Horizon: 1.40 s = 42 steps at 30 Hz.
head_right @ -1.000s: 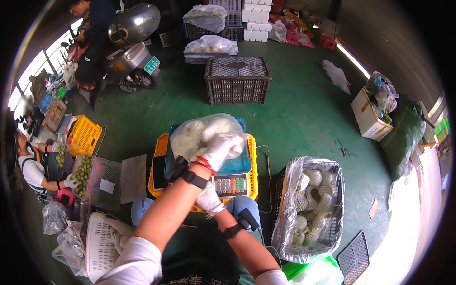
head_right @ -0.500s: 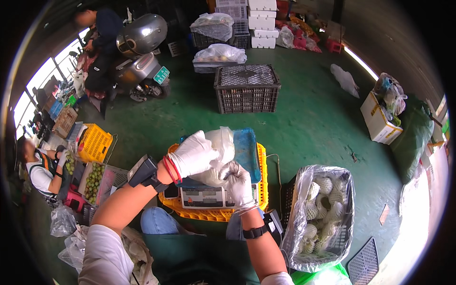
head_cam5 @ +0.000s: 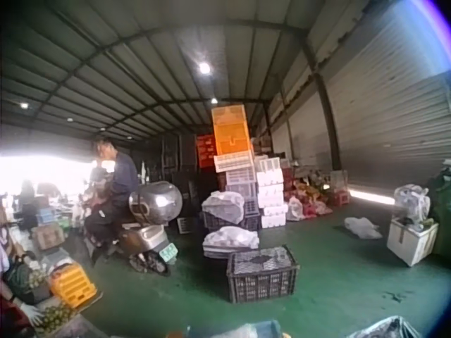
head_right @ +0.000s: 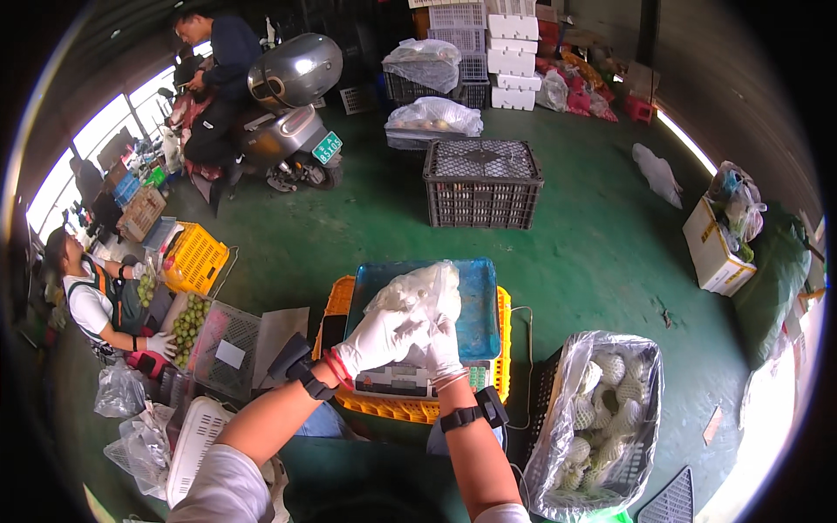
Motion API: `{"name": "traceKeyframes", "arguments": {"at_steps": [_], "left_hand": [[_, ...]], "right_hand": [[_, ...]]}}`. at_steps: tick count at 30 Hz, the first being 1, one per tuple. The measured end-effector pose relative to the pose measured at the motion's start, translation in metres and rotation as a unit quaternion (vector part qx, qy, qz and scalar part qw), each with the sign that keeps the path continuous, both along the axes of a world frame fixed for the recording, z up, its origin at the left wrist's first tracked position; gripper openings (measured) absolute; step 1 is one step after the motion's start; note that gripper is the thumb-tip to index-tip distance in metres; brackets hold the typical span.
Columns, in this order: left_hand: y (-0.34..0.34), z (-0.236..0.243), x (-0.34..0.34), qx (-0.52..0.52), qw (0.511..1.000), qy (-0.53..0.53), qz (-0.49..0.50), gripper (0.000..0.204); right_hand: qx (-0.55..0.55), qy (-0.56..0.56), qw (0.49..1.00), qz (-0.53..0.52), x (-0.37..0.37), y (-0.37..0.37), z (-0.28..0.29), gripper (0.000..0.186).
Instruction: Weighing and packing foam-wrapped guavas into plastic bags in a distribution warehouse.
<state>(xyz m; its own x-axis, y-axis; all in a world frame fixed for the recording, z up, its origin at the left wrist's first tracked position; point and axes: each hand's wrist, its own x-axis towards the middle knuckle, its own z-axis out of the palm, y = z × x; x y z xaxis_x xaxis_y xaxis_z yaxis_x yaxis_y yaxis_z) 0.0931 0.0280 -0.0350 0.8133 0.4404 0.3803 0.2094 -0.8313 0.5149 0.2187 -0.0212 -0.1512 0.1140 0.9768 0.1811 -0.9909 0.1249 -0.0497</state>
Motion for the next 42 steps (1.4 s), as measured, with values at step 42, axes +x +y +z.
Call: {"name": "traceKeyframes", "arguments": {"at_steps": [42], "left_hand": [[0.097,-0.062,-0.008,-0.086,0.944,-0.083,0.306,0.041]], "right_hand": [[-0.107,-0.857,0.336,-0.376,0.005,-0.116,0.065,0.008]]}}
